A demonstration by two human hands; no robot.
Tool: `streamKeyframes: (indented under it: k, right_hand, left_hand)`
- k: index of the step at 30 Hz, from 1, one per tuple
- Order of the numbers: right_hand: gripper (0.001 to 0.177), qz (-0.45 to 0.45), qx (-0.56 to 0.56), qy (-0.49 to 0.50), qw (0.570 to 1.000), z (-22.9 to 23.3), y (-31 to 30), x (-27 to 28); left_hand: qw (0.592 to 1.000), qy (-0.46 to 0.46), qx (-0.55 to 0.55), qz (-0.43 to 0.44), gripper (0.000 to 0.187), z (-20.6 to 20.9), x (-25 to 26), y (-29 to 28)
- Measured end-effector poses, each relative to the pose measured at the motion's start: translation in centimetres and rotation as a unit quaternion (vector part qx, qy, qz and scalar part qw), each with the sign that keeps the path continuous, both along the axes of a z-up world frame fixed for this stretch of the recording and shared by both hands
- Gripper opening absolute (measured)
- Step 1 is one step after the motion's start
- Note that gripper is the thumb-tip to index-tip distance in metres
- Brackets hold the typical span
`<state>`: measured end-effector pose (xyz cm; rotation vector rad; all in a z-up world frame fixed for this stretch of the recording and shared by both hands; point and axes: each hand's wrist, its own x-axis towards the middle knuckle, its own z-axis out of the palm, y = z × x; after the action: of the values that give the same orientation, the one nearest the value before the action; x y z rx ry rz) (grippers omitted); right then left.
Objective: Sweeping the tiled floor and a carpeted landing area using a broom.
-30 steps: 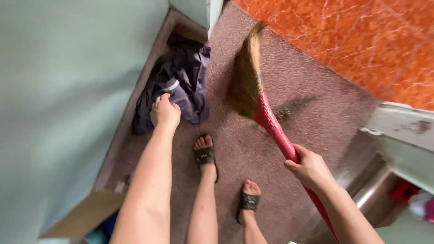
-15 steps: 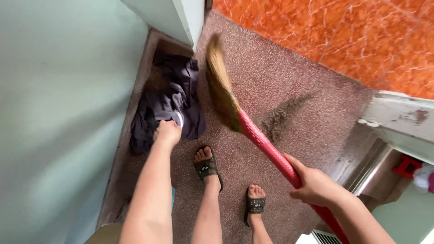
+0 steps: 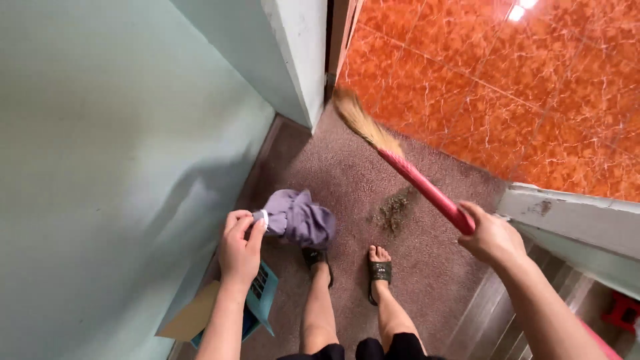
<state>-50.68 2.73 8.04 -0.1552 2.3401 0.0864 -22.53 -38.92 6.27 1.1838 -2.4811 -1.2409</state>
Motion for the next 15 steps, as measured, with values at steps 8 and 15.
streamKeyframes:
  k: [8, 15]
  right_hand:
    - [0.046, 0.066, 0.016, 0.038, 0.997, -3.4, -2.3, -7.6]
    - [0.03, 0.164, -0.009, -0.03, 0.986, -10.6, -6.8, -4.5]
  left_hand:
    - [0.99, 0.096, 0.018, 0.103, 0.02, 2.8, 6.8, 8.0]
    - [0.974, 0.035, -0.058, 0.217, 0.021, 3.2, 10.0, 12.5]
